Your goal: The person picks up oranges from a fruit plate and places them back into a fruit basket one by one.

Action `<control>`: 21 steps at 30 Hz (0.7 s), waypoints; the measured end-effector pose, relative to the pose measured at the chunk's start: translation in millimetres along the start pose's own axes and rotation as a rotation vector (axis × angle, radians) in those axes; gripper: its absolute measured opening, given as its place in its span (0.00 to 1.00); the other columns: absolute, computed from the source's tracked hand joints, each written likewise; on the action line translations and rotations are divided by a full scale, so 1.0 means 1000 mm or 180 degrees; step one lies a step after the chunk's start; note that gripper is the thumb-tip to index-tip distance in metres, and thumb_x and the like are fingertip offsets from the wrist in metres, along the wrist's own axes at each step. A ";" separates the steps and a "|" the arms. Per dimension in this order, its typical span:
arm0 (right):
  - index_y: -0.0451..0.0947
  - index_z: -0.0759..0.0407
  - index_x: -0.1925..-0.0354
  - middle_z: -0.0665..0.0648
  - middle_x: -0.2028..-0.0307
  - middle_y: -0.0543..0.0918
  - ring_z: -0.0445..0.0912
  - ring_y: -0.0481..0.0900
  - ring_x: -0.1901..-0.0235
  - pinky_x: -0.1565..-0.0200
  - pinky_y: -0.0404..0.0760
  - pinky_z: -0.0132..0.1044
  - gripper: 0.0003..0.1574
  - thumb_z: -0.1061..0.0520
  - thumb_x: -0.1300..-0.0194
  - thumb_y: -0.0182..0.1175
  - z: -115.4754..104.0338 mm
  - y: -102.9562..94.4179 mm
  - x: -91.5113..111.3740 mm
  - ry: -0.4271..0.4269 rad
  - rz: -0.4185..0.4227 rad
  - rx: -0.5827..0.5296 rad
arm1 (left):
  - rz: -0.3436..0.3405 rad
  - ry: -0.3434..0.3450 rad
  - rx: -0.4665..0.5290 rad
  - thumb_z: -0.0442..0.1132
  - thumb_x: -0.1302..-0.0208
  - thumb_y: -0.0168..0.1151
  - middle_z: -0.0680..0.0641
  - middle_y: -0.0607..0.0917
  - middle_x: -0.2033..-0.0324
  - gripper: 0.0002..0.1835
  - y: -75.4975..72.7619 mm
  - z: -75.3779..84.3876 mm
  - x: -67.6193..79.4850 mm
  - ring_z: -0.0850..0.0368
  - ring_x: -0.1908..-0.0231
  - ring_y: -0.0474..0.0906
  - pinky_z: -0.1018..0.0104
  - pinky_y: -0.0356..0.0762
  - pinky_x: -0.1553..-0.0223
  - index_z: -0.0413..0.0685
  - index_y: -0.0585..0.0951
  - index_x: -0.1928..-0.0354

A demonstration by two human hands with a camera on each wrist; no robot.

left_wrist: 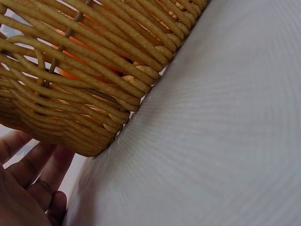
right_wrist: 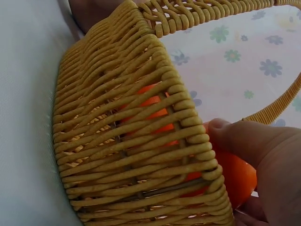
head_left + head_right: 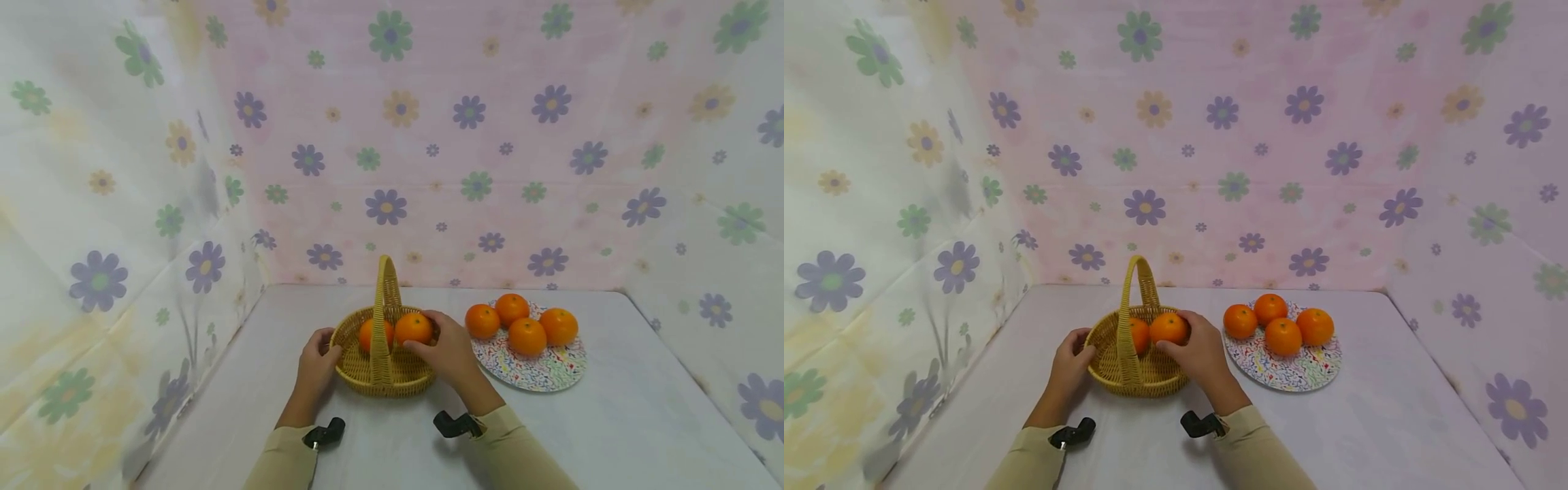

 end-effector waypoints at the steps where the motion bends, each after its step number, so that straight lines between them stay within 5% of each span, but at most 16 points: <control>1: 0.75 0.52 0.32 0.54 0.39 0.83 0.50 0.81 0.39 0.39 0.81 0.51 0.47 0.40 0.47 0.79 0.000 0.001 0.000 0.0014 0.0004 0.0036 | -0.0005 -0.0002 -0.0002 0.41 0.35 0.59 0.43 0.82 0.42 0.23 0.000 0.000 0.000 0.46 0.42 0.79 0.47 0.77 0.37 0.47 0.76 0.38; 21: 0.74 0.56 0.34 0.57 0.39 0.82 0.52 0.81 0.40 0.36 0.79 0.52 0.46 0.41 0.45 0.78 -0.006 0.009 -0.001 -0.0009 -0.0161 0.0682 | -0.0013 0.0010 -0.0013 0.41 0.34 0.59 0.43 0.82 0.41 0.23 0.000 0.003 0.002 0.46 0.42 0.80 0.47 0.76 0.36 0.47 0.76 0.38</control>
Point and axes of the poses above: each hand's wrist, its own x-axis away from the middle knuckle, its own y-axis out of the palm, z = x × y, the point moved 3 cm from there along -x, towards the middle knuckle
